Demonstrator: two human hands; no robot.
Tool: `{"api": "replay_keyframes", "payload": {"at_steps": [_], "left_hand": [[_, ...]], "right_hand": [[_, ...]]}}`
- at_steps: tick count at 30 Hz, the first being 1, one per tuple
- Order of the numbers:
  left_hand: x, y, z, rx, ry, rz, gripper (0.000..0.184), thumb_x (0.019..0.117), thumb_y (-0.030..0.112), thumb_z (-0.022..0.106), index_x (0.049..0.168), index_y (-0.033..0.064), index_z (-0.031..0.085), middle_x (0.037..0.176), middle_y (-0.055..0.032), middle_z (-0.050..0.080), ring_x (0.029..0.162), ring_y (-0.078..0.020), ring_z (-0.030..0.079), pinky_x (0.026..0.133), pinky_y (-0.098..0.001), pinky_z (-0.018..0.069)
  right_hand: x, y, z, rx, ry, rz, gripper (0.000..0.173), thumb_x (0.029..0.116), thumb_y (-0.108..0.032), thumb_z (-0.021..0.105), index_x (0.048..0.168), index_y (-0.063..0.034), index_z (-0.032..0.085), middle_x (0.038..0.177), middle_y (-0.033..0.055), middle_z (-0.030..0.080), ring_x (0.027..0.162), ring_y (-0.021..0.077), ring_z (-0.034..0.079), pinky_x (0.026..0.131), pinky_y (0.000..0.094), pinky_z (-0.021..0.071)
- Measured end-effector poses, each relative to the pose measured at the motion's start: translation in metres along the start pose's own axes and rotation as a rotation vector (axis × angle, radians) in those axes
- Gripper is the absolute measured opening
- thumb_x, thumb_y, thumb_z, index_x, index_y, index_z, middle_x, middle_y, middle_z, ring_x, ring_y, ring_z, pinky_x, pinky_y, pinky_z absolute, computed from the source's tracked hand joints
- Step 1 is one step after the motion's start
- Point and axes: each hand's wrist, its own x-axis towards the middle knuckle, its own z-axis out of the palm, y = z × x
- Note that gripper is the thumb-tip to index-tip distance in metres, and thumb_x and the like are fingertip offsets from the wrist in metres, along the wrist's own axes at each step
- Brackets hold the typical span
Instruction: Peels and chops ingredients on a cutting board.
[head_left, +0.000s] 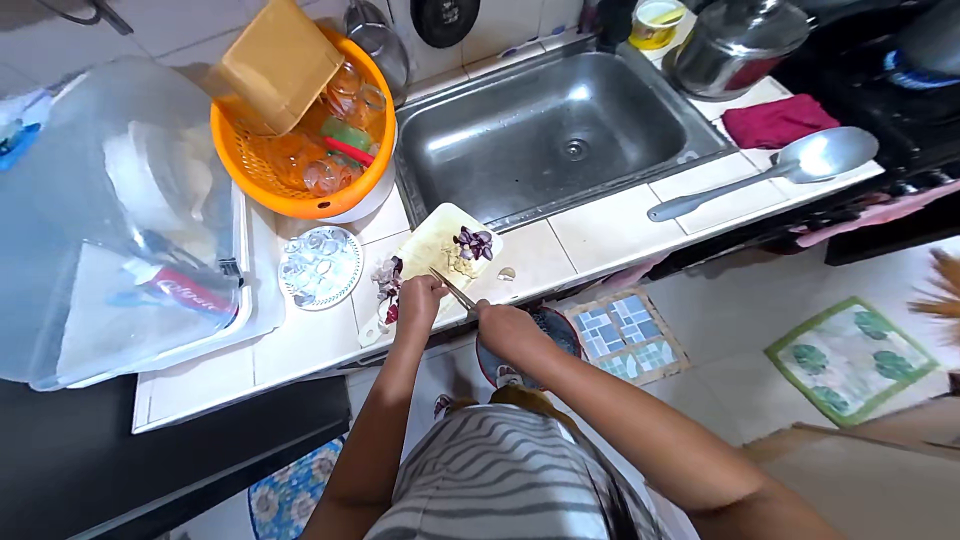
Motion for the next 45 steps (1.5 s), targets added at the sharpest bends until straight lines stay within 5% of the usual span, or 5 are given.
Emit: {"api": "replay_keyframes", "payload": {"at_steps": [14,22,39,45], "left_hand": [[0.004,0.001,-0.004,0.041,-0.050,-0.009,0.020,0.0974,0.014,0.069,0.097,-0.0053,0.073,0.101,-0.0218,0.072,0.102,-0.0363,0.069,0.096,-0.0524,0.0500],[0.000,0.000,0.001,-0.010,-0.019,-0.030,0.021,0.1000,0.014,0.065,0.105,-0.0050,0.074,0.105,-0.0221,0.073,0.104,-0.0359,0.069,0.097,-0.0514,0.0499],[0.001,-0.001,0.000,0.022,-0.022,-0.018,0.018,0.0983,0.013,0.067,0.095,-0.0034,0.074,0.098,-0.0204,0.073,0.098,-0.0346,0.069,0.092,-0.0517,0.0506],[0.001,-0.005,0.002,-0.042,-0.002,-0.005,0.018,0.0979,0.012,0.068,0.101,-0.0044,0.075,0.102,-0.0210,0.073,0.102,-0.0353,0.069,0.096,-0.0518,0.0503]], "right_hand": [[0.007,0.005,0.006,-0.017,0.009,-0.008,0.035,0.1074,-0.004,0.038,0.139,0.0060,0.050,0.133,0.0298,0.060,0.129,0.0449,0.057,0.102,0.0603,0.0453],[0.006,0.007,0.001,-0.004,0.002,-0.018,0.036,0.1075,-0.006,0.039,0.140,0.0060,0.049,0.134,0.0301,0.059,0.130,0.0445,0.056,0.104,0.0594,0.0445],[0.017,0.003,0.010,-0.025,0.004,-0.015,0.035,0.1070,-0.006,0.040,0.138,0.0054,0.050,0.133,0.0294,0.060,0.129,0.0450,0.057,0.102,0.0607,0.0458],[0.006,0.006,0.000,-0.003,-0.002,-0.043,0.036,0.1086,-0.009,0.037,0.138,0.0062,0.051,0.134,0.0304,0.059,0.130,0.0453,0.055,0.104,0.0598,0.0434]]}}
